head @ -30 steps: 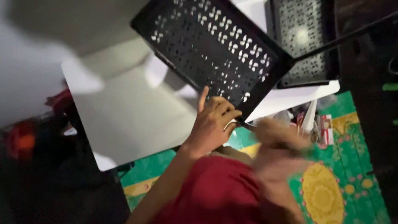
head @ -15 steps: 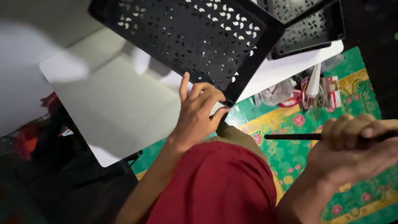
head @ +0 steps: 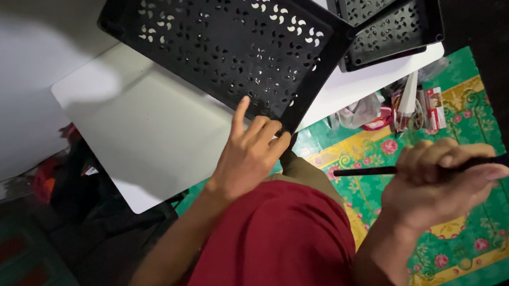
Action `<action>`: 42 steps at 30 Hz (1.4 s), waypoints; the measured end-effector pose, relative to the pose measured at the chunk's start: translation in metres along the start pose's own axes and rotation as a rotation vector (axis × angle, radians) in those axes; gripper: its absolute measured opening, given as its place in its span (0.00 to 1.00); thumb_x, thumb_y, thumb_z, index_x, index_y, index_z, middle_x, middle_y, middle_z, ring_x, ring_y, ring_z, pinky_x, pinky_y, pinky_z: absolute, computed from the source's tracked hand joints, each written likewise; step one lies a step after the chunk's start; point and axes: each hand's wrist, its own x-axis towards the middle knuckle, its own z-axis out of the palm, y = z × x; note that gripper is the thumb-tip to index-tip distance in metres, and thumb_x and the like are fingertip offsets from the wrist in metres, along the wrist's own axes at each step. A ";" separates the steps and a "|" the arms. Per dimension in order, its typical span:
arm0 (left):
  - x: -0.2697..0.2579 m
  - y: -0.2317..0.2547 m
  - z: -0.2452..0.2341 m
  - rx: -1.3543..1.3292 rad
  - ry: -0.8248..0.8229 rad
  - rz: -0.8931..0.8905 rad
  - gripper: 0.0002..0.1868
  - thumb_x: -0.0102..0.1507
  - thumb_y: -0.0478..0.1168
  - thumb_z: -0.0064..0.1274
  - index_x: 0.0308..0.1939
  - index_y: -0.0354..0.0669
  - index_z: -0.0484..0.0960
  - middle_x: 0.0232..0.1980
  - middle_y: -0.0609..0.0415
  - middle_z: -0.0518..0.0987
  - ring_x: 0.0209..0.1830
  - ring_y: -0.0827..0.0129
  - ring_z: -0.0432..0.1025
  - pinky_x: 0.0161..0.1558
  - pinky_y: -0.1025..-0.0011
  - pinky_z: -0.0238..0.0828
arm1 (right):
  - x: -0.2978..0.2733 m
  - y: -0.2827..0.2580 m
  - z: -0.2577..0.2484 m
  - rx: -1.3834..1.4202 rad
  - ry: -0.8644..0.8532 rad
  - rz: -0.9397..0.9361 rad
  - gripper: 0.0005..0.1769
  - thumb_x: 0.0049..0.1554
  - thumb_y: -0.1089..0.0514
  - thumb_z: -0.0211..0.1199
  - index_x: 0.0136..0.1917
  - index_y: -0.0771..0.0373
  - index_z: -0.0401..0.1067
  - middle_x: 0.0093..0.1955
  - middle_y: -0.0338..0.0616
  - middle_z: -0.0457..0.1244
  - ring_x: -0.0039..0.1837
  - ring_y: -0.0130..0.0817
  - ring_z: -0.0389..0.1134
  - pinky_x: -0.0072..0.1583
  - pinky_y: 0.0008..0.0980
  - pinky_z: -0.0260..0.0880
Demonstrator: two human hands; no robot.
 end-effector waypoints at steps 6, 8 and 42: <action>0.009 -0.009 -0.009 -0.172 -0.037 0.023 0.14 0.61 0.31 0.58 0.50 0.35 0.76 0.41 0.50 0.76 0.44 0.59 0.74 0.73 0.42 0.57 | 0.001 -0.001 0.012 0.058 0.007 0.030 0.30 0.70 0.33 0.41 0.38 0.57 0.55 0.25 0.31 0.42 0.24 0.19 0.36 0.29 0.28 0.39; 0.009 -0.008 -0.006 -0.190 -0.014 -0.021 0.18 0.63 0.31 0.61 0.57 0.34 0.77 0.38 0.52 0.76 0.41 0.62 0.73 0.73 0.47 0.58 | 0.002 -0.004 0.016 0.134 0.040 0.009 0.30 0.70 0.32 0.39 0.38 0.56 0.54 0.25 0.31 0.41 0.24 0.20 0.35 0.28 0.28 0.39; -0.002 -0.011 0.026 -0.261 0.161 -0.069 0.10 0.59 0.29 0.60 0.44 0.39 0.83 0.40 0.56 0.78 0.45 0.65 0.74 0.76 0.50 0.51 | -0.013 0.015 0.109 0.047 -0.791 -0.306 0.35 0.68 0.32 0.41 0.33 0.62 0.52 0.21 0.35 0.46 0.22 0.27 0.48 0.28 0.33 0.45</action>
